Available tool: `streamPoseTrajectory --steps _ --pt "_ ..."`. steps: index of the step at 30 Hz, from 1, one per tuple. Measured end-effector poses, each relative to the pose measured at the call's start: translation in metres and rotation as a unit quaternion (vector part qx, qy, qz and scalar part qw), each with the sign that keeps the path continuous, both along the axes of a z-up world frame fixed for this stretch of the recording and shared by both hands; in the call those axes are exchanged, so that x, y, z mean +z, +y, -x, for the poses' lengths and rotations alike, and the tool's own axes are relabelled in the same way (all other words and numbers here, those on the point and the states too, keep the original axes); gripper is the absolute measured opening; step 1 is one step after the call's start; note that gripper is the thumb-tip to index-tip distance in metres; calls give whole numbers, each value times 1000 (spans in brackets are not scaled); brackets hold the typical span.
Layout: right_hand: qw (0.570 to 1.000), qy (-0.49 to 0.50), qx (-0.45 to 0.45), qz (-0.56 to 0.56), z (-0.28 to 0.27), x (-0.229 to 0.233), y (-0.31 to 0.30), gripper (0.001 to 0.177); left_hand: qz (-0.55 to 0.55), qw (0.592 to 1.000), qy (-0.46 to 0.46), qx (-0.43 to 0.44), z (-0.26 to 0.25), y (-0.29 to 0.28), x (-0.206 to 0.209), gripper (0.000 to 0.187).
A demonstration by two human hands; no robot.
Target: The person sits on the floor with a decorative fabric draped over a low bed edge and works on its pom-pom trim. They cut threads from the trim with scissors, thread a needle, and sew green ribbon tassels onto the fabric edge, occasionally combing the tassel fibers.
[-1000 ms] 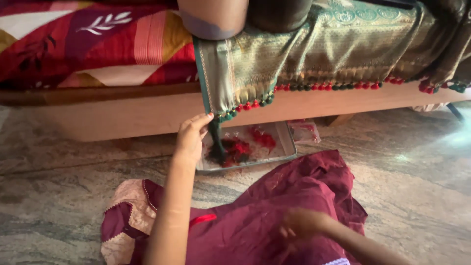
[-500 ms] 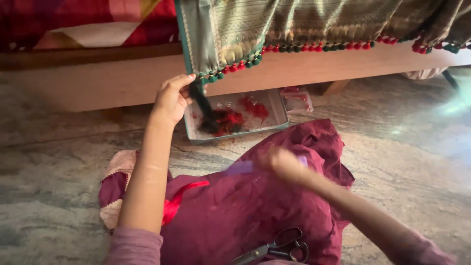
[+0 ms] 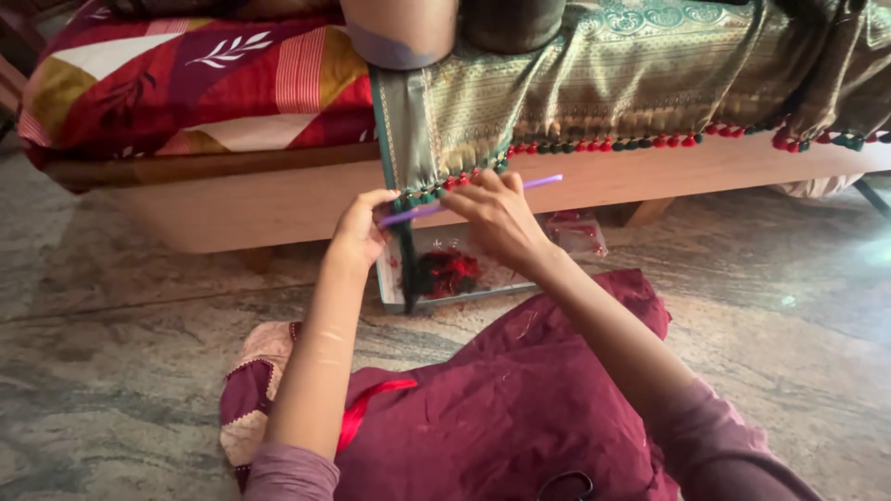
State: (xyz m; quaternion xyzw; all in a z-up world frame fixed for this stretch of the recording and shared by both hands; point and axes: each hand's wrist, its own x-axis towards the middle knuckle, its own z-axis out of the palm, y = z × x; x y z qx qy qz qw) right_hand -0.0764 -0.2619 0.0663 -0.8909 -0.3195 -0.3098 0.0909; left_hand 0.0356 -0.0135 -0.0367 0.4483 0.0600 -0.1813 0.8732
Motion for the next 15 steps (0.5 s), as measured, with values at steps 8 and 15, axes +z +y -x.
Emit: streamPoseTrajectory --steps 8,15 --pt "998 55 18 -13 6 34 5 53 -4 1000 9 14 4 -2 7 26" --pt "992 103 26 -62 -1 -33 -24 32 -32 999 16 30 8 -2 7 25"
